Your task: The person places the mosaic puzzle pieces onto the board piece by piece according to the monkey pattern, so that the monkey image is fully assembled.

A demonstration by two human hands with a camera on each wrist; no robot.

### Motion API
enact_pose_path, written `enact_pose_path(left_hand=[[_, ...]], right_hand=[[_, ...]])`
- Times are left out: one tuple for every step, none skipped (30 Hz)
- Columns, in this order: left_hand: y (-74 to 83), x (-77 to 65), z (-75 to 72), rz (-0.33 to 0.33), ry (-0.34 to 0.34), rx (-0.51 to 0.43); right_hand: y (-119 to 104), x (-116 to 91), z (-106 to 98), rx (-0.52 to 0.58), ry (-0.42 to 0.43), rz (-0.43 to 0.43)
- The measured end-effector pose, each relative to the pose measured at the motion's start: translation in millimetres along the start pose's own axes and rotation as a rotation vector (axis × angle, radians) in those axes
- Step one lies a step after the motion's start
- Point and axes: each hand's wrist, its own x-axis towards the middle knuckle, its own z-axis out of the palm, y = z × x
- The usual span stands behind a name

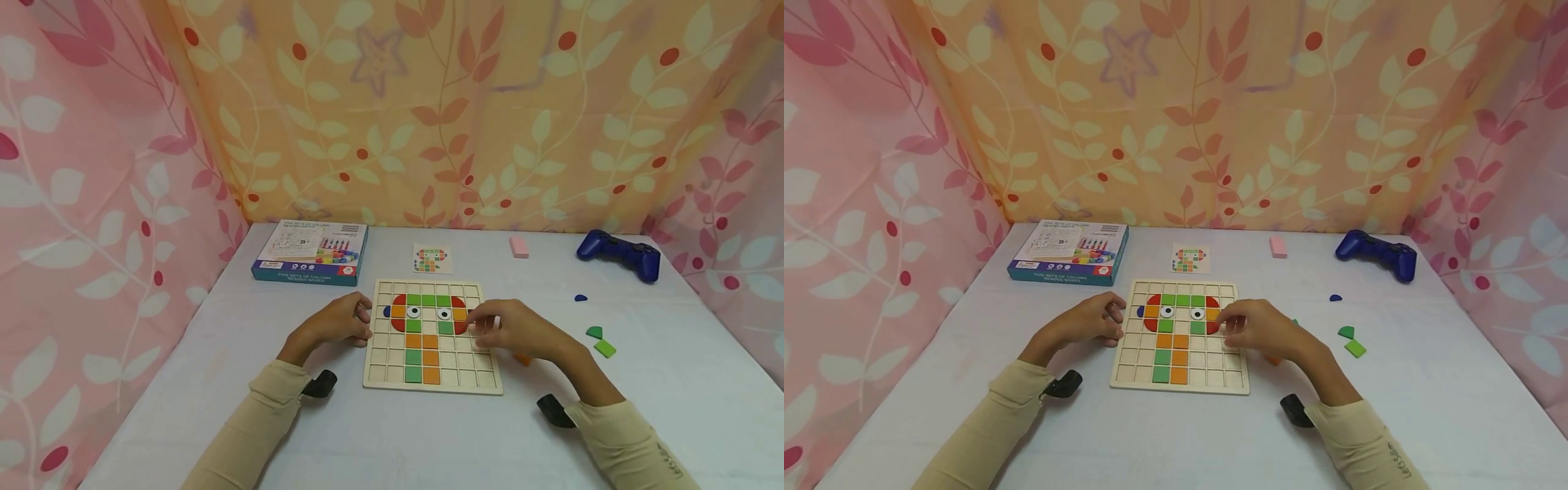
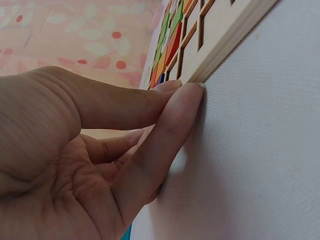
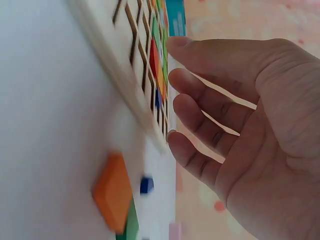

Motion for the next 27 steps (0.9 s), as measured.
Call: enact_pose_path(left_hand=[[0.1,0.0,0.1,-0.001,-0.001,-0.001],[0.3,0.0,0.3,-0.002,0.0,-0.002],[0.6,0.2,0.4,-0.004,0.0,-0.004],[1.1,0.1,0.6,-0.004,-0.001,-0.005],[1.6,-0.1,0.8,-0.005,-0.001,-0.006],[2.1,-0.2,1.2,-0.005,-0.001,-0.006],[2.7,-0.3,1.5,-0.007,0.0,-0.006],[3.3,-0.5,1.9,-0.004,-0.001,-0.004],[3.7,-0.5,2.1,-0.004,0.0,-0.005],[4.1,-0.5,2.3,-0.006,0.001,-0.006],[4.4,-0.5,2.5,-0.007,0.002,-0.008],[4.6,-0.5,2.6,-0.007,0.002,-0.006],[4.9,-0.5,2.3,-0.009,0.003,-0.007],[4.9,-0.6,2.2,-0.01,0.001,-0.008],[4.9,-0.6,1.9,-0.016,0.0,-0.011],[4.9,-0.8,1.7,-0.017,-0.001,-0.011],[5.0,-1.0,1.5,-0.02,-0.003,-0.013],[5.3,-1.4,1.3,-0.022,-0.003,-0.013],[5.5,-1.5,1.2,-0.027,-0.001,-0.017],[5.5,-1.6,1.3,-0.029,0.001,-0.018],[5.6,-1.7,1.2,-0.032,0.003,-0.02],[5.8,-1.9,1.2,-0.032,0.005,-0.023],[6.0,-2.1,1.2,-0.034,0.007,-0.028],[5.7,-2.2,1.2,-0.03,0.006,-0.024],[5.3,-2.1,1.3,-0.031,0.005,-0.027],[5.0,-2.0,1.3,-0.03,0.005,-0.028],[4.8,-2.0,1.2,-0.031,0.005,-0.03]], right_hand=[[3,-1,-3,-0.007,0.006,0.016],[7,-2,-7,-0.015,0.014,0.031],[11,-4,-10,-0.019,0.021,0.04],[14,-5,-13,-0.022,0.029,0.045],[17,-6,-15,-0.026,0.036,0.054],[20,-8,-18,-0.032,0.042,0.066],[23,-10,-20,-0.042,0.048,0.075],[27,-11,-23,-0.045,0.052,0.089],[30,-13,-26,-0.053,0.054,0.101],[33,-14,-28,-0.059,0.06,0.113],[36,-16,-31,-0.064,0.059,0.127],[38,-17,-33,-0.064,0.06,0.14],[42,-18,-36,-0.062,0.059,0.153],[45,-20,-38,-0.059,0.06,0.167],[48,-21,-40,-0.06,0.061,0.176],[51,-22,-43,-0.057,0.06,0.187],[54,-23,-45,-0.059,0.055,0.195],[57,-24,-47,-0.06,0.056,0.206],[59,-25,-49,-0.065,0.053,0.219],[62,-26,-51,-0.068,0.049,0.233],[64,-28,-53,-0.073,0.043,0.242],[66,-29,-54,-0.076,0.037,0.256],[68,-30,-56,-0.081,0.032,0.268],[69,-32,-57,-0.084,0.028,0.283],[71,-33,-58,-0.088,0.022,0.29],[72,-34,-58,-0.091,0.017,0.295],[73,-35,-59,-0.097,0.014,0.296]])
